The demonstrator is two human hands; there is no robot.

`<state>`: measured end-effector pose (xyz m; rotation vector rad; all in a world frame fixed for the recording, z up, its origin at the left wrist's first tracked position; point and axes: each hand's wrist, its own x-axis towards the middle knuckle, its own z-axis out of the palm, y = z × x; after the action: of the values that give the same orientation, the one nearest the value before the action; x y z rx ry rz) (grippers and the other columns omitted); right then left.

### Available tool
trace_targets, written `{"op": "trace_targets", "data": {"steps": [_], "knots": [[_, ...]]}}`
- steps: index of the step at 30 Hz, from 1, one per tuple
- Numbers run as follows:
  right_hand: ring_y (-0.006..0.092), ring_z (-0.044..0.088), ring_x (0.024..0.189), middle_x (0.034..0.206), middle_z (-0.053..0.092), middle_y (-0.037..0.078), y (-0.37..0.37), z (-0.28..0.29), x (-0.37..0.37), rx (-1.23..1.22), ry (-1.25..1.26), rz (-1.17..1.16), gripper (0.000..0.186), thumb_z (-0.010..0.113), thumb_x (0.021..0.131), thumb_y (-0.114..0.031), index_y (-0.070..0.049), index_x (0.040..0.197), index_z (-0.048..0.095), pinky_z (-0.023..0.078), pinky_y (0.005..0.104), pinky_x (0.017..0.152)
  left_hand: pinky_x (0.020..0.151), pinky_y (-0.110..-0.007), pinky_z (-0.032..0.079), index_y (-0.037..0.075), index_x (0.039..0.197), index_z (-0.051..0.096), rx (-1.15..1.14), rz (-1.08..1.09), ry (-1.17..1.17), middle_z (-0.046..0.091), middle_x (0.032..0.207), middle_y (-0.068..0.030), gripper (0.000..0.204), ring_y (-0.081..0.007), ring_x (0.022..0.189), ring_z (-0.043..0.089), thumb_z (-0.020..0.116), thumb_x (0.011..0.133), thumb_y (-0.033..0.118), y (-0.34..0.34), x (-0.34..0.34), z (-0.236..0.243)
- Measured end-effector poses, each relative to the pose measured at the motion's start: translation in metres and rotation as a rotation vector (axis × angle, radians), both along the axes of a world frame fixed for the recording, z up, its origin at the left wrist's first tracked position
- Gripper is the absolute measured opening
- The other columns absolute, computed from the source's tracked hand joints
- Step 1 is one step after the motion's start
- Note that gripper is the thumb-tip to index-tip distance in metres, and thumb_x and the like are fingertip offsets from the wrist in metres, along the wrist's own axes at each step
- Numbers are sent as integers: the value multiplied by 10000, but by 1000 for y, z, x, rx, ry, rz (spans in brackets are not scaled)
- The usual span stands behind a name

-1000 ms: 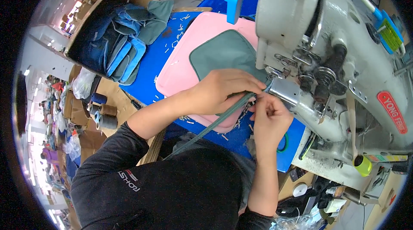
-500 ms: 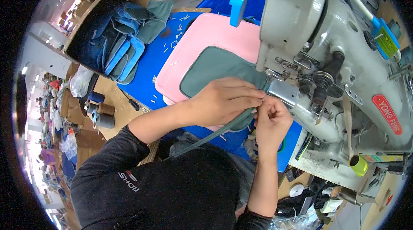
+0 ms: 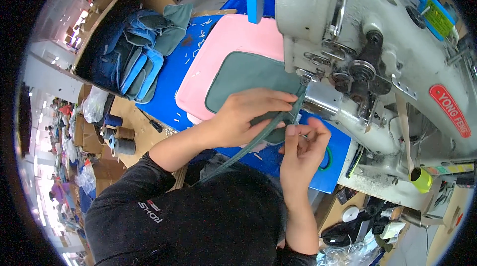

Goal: Sewing a leather pocket onto a bag using an industrial sewing machine.

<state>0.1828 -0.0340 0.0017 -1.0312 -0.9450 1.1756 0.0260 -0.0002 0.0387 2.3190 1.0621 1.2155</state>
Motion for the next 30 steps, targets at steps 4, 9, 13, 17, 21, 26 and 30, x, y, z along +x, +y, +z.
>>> {"op": "trace_targets", "data": {"steps": [4, 9, 13, 17, 21, 26, 30], "knots": [[69, 572, 641, 863, 647, 39, -15, -11, 11, -229, -53, 374, 187, 557, 997, -174, -8, 1070, 599, 453, 199, 542, 875, -373, 529, 22, 1080, 666, -52, 5, 8, 651, 1187, -116, 322, -308, 1027, 654, 732, 765, 22, -6, 1, -1], [70, 581, 763, 941, 629, 38, -8, -12, -8, 8, 54, 133, 231, 519, 1014, -130, 37, 1120, 637, 503, 211, 645, 862, -374, 530, 25, 1091, 664, -36, 20, 21, 640, 1194, -115, 331, -305, 1035, 649, 721, 765, 16, -15, 0, -12], [74, 572, 804, 1006, 609, 48, -12, -15, -6, 36, 19, 29, 241, 554, 980, -31, 63, 1195, 610, 507, 215, 684, 841, -381, 529, 30, 1089, 661, 122, 12, 97, 641, 1188, -110, 356, -295, 1048, 644, 705, 736, 15, -19, -1, -17], [86, 589, 846, 1038, 624, 59, -12, -18, -4, 18, -1, 27, 262, 565, 955, 31, 62, 1213, 590, 498, 217, 734, 843, -385, 526, 34, 1092, 656, 230, 14, 192, 629, 1211, -110, 343, -289, 1053, 637, 680, 751, 57, -25, -1, -22], [90, 600, 885, 1047, 634, 62, -13, -18, -2, 30, -16, 47, 301, 542, 952, 61, 55, 1253, 555, 494, 213, 769, 866, -397, 524, 22, 1103, 652, 318, 4, 263, 617, 1223, -121, 335, -279, 1069, 619, 655, 776, 96, -33, 0, -25], [89, 601, 898, 1039, 640, 62, -15, -21, 2, 47, 29, 71, 314, 530, 952, 75, 57, 1265, 542, 488, 209, 797, 881, -402, 527, 2, 1114, 647, 362, 11, 331, 619, 1211, -129, 342, -272, 1060, 616, 631, 795, 124, -38, 2, -20], [74, 596, 888, 1012, 644, 45, -10, -19, 2, 22, -6, 73, 330, 556, 949, 47, 52, 1279, 538, 484, 208, 790, 881, -397, 529, 0, 1095, 648, 326, -9, 305, 622, 1201, -133, 324, -273, 1047, 621, 623, 801, 131, -37, 7, -16]]}}
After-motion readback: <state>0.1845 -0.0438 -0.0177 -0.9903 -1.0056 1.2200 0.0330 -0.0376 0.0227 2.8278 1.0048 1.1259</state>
